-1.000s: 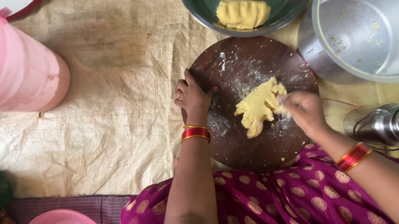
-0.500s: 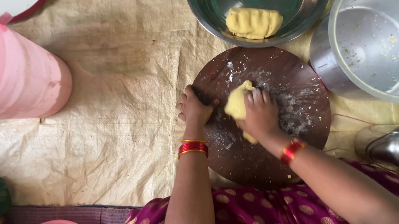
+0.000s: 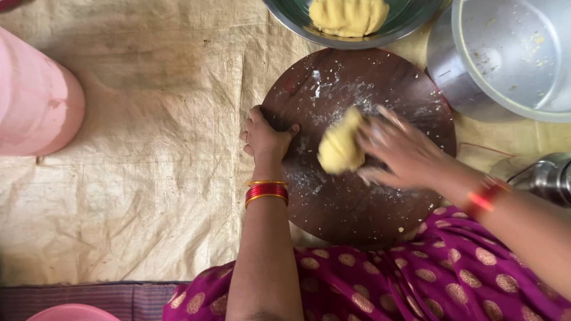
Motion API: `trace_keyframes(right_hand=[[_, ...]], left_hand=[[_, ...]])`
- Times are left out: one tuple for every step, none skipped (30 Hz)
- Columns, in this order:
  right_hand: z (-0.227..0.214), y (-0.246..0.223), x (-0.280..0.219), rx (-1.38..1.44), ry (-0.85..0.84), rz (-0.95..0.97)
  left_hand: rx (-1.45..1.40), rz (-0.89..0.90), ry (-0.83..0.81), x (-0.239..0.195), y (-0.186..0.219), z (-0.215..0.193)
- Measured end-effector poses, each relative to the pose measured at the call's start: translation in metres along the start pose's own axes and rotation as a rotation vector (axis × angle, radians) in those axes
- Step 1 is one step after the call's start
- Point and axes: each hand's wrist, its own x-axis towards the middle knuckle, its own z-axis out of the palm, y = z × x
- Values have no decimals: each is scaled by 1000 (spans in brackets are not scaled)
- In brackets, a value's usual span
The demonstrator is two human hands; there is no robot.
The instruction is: The person kneads a yellow dough on a round wooden board using both hands. They repeatedly press, fold, and gather the dough, occasionally adding a small amount of liquid from a metal container to adjust consistency.
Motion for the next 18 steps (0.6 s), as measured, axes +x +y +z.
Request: trace_keyframes(right_hand=[[4,0,-25,-26,25,-86],[9,4,-46,134,-152,61],[16,10,-62,291,-325,215],[25,16,-73,448,-496,370],[34,19,-79,779,-331,560],[43,21,-82,1104,-146,741],[49,20,-82,1428,52,912],[54,15,-77,1380,203,949],[57,7,-67,1328,347,981],[56,-5,-55,1271,491,1009],[52,-17,-44,1104,483,952],[44,-30,-34,939,474,892],[34,-40,-23,773,464,826],[22,-47,-11,720,449,752],[11,-53,0,671,432,674],[3,-59,12,621,416,597],[-3,-70,19,516,382,524],[-7,-82,22,413,347,450]], left_hand=[[2,3,6,1,-2,-2],[0,-12,0,0,-3,-3],[1,-21,-6,0,-1,-5],[1,-29,-11,1,2,-6],[-6,-21,-12,0,4,-7],[-13,-14,-12,-1,5,-8],[-18,-15,-12,-2,4,-8],[-13,-13,-14,-2,4,-8],[-10,-17,-15,-2,4,-8],[-6,-21,-16,-3,3,-9],[-3,-31,-26,-3,3,-10],[1,-40,-36,-4,4,-11],[1,-48,-43,-4,7,-12],[1,-58,-55,-3,11,-14],[2,-72,-63,-3,12,-15],[3,-85,-72,-3,14,-16],[9,-83,-73,-3,13,-16],[15,-82,-74,-3,12,-15]])
